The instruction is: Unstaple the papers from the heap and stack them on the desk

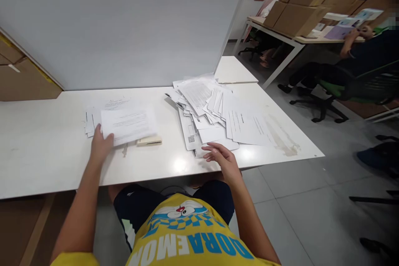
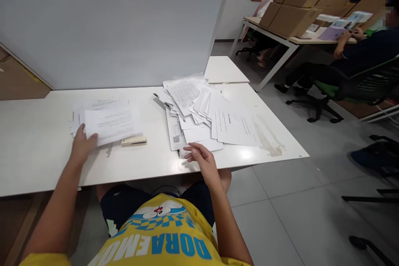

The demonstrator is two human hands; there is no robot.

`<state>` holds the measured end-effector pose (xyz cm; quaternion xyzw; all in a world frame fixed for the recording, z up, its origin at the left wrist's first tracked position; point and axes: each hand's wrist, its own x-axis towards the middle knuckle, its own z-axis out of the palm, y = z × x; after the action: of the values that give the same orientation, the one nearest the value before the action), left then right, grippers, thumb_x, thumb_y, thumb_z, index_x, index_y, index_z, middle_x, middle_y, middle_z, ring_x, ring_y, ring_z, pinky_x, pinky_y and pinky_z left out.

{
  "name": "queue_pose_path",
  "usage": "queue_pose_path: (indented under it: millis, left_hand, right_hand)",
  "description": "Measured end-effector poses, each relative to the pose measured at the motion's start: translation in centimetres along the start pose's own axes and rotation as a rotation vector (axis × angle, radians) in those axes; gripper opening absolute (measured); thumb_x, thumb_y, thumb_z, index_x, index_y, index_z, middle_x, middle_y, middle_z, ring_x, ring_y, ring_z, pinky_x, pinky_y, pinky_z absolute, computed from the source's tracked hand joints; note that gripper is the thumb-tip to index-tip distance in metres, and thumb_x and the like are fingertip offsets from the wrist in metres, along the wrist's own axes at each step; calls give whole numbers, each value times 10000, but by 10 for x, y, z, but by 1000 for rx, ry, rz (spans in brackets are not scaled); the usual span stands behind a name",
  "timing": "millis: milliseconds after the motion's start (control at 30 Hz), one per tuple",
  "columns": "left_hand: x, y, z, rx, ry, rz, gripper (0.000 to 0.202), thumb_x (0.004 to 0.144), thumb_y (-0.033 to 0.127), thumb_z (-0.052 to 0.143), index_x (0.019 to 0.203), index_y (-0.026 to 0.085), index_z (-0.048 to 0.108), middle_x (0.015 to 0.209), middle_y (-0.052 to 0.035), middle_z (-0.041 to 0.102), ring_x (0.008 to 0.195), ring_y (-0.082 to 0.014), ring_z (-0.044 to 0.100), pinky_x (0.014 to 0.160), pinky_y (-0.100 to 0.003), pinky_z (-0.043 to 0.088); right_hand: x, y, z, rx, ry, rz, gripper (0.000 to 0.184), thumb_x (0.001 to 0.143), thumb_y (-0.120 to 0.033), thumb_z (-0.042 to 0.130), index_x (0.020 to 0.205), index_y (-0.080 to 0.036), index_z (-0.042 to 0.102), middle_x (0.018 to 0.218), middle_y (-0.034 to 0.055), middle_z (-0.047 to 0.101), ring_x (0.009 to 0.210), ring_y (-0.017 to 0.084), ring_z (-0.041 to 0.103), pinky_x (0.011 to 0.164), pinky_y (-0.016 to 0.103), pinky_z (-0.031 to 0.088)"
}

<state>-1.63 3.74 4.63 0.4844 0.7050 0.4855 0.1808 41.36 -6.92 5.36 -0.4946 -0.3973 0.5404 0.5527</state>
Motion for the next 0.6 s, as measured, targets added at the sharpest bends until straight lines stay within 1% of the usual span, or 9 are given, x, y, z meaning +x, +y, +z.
queue_pose_path:
  millis: [67,133,200,267,300,400,433,500,600]
  left_hand:
    - [31,0,-10,76,24,-66,936,673,252,796,1468,41,351,1438,-211,525,1344,-405,461,1172,-649,287]
    - [43,6,-14,177,59,-71,999,681,257,778,1509,32,267,1501,-232,449,1406,-471,342,1152,-730,201]
    - [42,12,-14,359,132,70,994,732,299,713,1541,39,197,1584,-246,320,1441,-502,243,1128,-765,159]
    - [38,12,-10,533,135,272,935,761,363,636,1540,44,231,1622,-229,255,1472,-483,196,1151,-726,159]
    - [37,9,-7,581,68,352,908,748,400,615,1522,50,296,1615,-213,288,1483,-464,200,1168,-695,168]
    - [45,-9,6,582,-263,454,790,666,460,578,1378,119,544,1502,-143,503,1475,-416,292,1206,-634,161]
    - [51,-14,11,569,-300,484,735,660,452,547,1329,152,592,1461,-115,553,1448,-399,357,1209,-625,173]
    - [65,-23,22,530,-285,551,640,662,433,511,1246,212,646,1403,-59,612,1379,-364,465,1202,-598,238]
    - [80,-22,30,471,-245,599,553,676,414,501,1177,248,666,1409,-2,609,1365,-340,483,1188,-562,299]
  right_hand:
    - [-1,4,-9,5,55,-5,348,807,-489,734,1039,-229,719,1011,82,774,755,192,707,711,361,579]
    - [-3,9,-19,15,126,-3,352,797,-486,740,1027,-220,718,985,85,778,745,191,707,702,360,578]
    - [-6,14,-29,29,202,8,356,780,-485,750,1004,-210,715,957,87,781,731,191,707,688,355,575]
    - [-9,18,-38,41,264,19,362,756,-482,762,983,-204,709,931,85,782,713,188,705,677,350,574]
    - [-9,20,-42,40,286,21,364,751,-480,762,979,-203,706,924,83,782,710,186,705,678,349,574]
    - [-5,21,-57,-13,339,-6,354,760,-483,728,969,-200,693,918,83,777,718,193,706,691,361,576]
    - [-1,20,-62,-51,365,-29,346,771,-485,704,967,-201,685,923,85,773,729,200,707,698,371,577]
    - [9,18,-74,-175,441,-95,317,802,-478,645,965,-207,672,959,91,764,781,220,708,735,401,578]
    - [30,10,-91,-475,546,-210,318,857,-435,564,1049,-205,672,1113,122,728,986,270,688,886,472,554]
